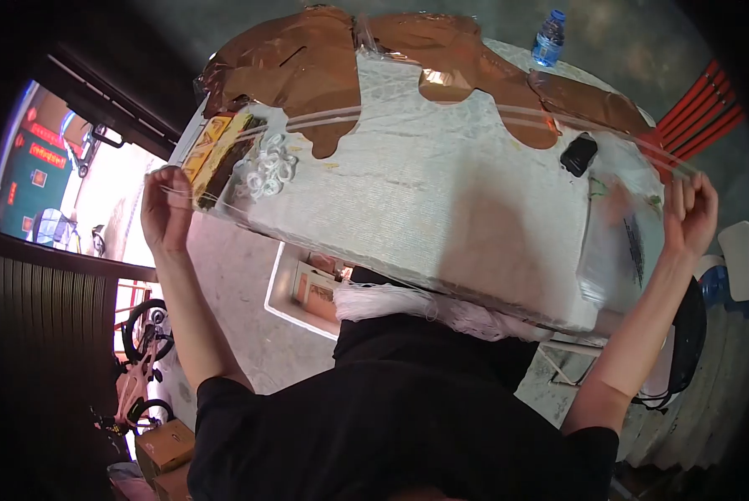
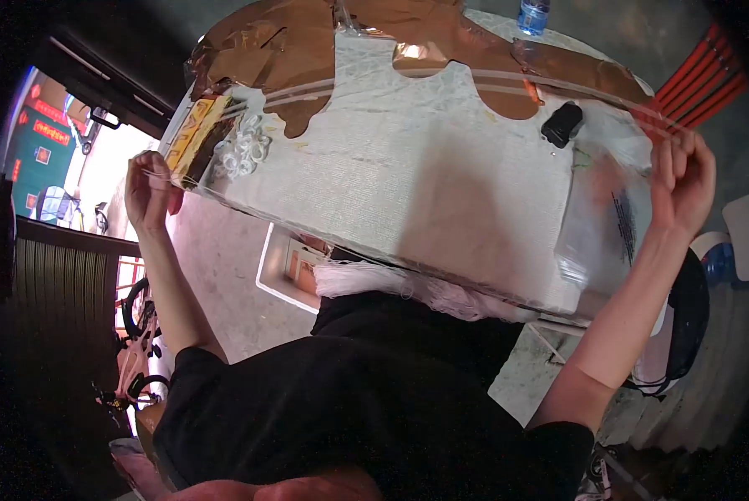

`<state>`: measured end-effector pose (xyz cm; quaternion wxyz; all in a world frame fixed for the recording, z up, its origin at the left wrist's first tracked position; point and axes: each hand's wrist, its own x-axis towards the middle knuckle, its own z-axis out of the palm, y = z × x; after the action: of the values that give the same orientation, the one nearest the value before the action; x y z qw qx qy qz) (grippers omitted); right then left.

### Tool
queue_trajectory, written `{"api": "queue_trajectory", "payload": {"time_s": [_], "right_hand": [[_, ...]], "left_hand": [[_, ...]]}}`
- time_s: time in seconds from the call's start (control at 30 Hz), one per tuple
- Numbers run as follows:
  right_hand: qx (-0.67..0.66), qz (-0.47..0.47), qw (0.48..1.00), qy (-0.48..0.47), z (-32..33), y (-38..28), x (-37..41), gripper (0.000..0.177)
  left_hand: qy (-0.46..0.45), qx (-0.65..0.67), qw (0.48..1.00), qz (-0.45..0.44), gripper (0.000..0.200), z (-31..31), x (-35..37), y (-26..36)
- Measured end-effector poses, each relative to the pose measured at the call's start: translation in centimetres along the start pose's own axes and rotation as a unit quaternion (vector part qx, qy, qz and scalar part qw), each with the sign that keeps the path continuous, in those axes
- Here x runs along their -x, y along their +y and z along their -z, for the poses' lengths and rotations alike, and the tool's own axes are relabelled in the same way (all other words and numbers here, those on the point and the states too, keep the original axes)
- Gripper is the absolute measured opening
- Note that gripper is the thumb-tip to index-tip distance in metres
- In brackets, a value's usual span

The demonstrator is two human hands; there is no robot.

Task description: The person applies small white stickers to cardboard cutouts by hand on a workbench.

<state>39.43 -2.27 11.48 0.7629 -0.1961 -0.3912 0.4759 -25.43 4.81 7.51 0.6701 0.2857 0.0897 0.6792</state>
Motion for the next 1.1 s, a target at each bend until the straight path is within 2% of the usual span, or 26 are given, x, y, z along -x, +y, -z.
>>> {"api": "queue_trajectory", "payload": {"time_s": [0.07,0.13,0.2,0.23,0.27,0.33,0.37,0.4,0.47,0.53,0.6,0.63,0.67,0.73,0.8,0.83,0.9,1.0,1.1], "right_hand": [[0.112,-0.059,0.987,-0.095,-0.9,0.2,1.7,0.02],[0.16,-0.07,0.976,-0.133,-0.9,0.6,3.1,0.021],[0.208,-0.081,0.96,-0.169,-0.4,0.9,4.1,0.022],[0.239,-0.09,0.941,-0.222,-0.2,0.9,4.3,0.022],[0.269,-0.099,0.918,-0.274,-0.1,0.8,4.6,0.023],[0.294,-0.123,0.911,-0.263,-1.7,1.2,5.2,0.024],[0.334,-0.129,0.921,-0.155,-4.0,1.7,5.2,0.021],[0.37,-0.132,0.918,-0.046,-5.5,2.1,5.1,0.018],[0.365,-0.116,0.924,-0.008,-6.2,3.8,4.3,0.014],[0.446,-0.108,0.889,0.017,-6.9,6.5,4.0,0.015],[0.419,-0.142,0.893,-0.085,-7.2,9.4,3.7,0.011],[0.43,-0.162,0.883,-0.102,-7.9,10.7,3.5,0.01],[0.44,-0.181,0.872,-0.117,-8.7,12.1,3.3,0.009],[0.416,-0.214,0.868,-0.165,-8.9,15.3,3.0,0.009],[0.386,-0.251,0.861,-0.217,-9.9,16.6,3.0,0.013],[0.39,-0.249,0.862,-0.209,-9.7,17.3,3.1,0.013],[0.278,-0.309,0.869,-0.269,-9.0,18.6,3.3,0.017],[0.291,-0.343,0.842,-0.298,-8.5,18.8,3.7,0.02],[0.266,-0.36,0.848,-0.283,-8.3,18.5,3.7,0.021]], "left_hand": [[0.077,0.082,0.993,-0.035,0.012,0.4,0.5,1.8],[0.072,0.211,0.975,0.004,0.013,2.1,0.7,4.3],[0.079,0.232,0.969,0.009,0.015,3.8,0.9,6.7],[0.153,0.167,0.974,-0.025,0.009,2.0,1.1,6.3],[0.152,0.168,0.974,-0.026,0.009,2.7,1.2,6.6],[-0.015,0.039,0.999,-0.012,0.017,4.7,1.2,7.3],[0.093,0.04,0.994,-0.049,0.027,2.7,1.2,6.1],[0.117,-0.066,0.988,-0.08,0.026,1.9,1.1,4.8],[0.131,-0.136,0.979,-0.076,0.019,-1.1,0.7,0.3],[0.144,-0.329,0.93,-0.081,0.013,-4.8,0.2,-5.5],[0.045,-0.433,0.9,-0.022,0.013,-5.3,-0.1,-10.2],[-0.003,-0.485,0.874,0.029,0.013,-6.8,0.3,-12.6],[-0.026,-0.49,0.868,0.071,0.012,-7.9,0.4,-15.2],[-0.132,-0.479,0.861,0.11,0.012,-8.8,0.6,-19.1],[-0.204,-0.48,0.83,0.2,0.015,-10.1,0.4,-21.5],[-0.212,-0.477,0.829,0.202,0.015,-10.3,0.3,-22.5],[-0.26,-0.531,0.784,0.187,0.015,-10.4,0.1,-24.2],[-0.306,-0.55,0.752,0.197,0.019,-11.3,-0.2,-25.2],[-0.316,-0.514,0.762,0.236,0.017,-11.2,-0.9,-26.1]]}}
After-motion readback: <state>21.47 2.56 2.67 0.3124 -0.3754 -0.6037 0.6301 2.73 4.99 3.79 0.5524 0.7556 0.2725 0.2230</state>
